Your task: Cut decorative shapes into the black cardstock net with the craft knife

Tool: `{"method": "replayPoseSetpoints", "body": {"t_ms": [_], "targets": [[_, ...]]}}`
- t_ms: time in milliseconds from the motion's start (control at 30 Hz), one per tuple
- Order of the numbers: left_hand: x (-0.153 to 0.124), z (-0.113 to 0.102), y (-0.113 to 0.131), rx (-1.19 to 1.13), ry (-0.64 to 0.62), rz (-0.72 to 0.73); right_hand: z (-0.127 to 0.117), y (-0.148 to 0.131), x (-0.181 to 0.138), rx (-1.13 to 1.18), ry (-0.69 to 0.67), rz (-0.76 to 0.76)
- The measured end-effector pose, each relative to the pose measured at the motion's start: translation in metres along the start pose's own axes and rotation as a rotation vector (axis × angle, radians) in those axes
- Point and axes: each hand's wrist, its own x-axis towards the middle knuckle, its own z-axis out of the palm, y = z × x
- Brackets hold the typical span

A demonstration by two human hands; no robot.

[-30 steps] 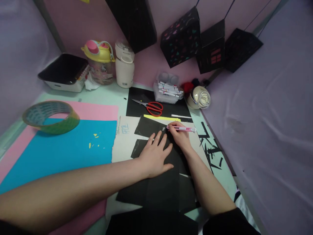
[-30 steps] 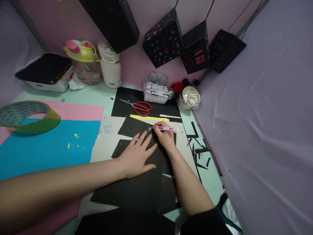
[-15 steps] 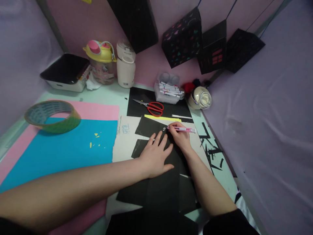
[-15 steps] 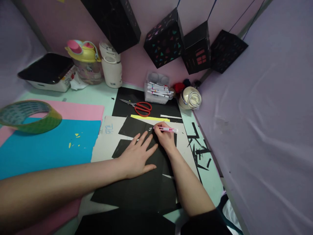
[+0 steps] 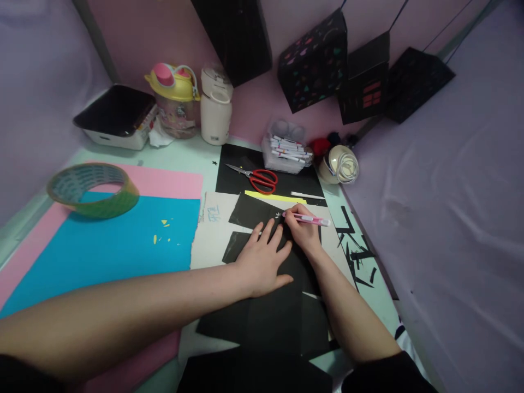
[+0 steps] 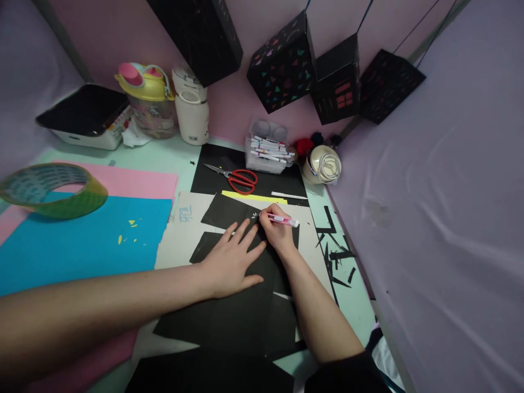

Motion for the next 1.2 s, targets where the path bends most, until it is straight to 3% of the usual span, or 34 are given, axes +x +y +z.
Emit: {"method": "replayPoseSetpoints", "body": {"t_ms": [800, 1200], "targets": [[-0.0001, 0.0015, 0.0, -0.002, -0.005, 0.001, -0.0063, -0.008, 0.0034, 0.066, -0.028, 0.129], [-0.0003, -0.0019, -0.0004, -0.017, -0.019, -0.002, -0.0056, -0.0055, 0.0038, 0.066, -0.028, 0.092]]}}
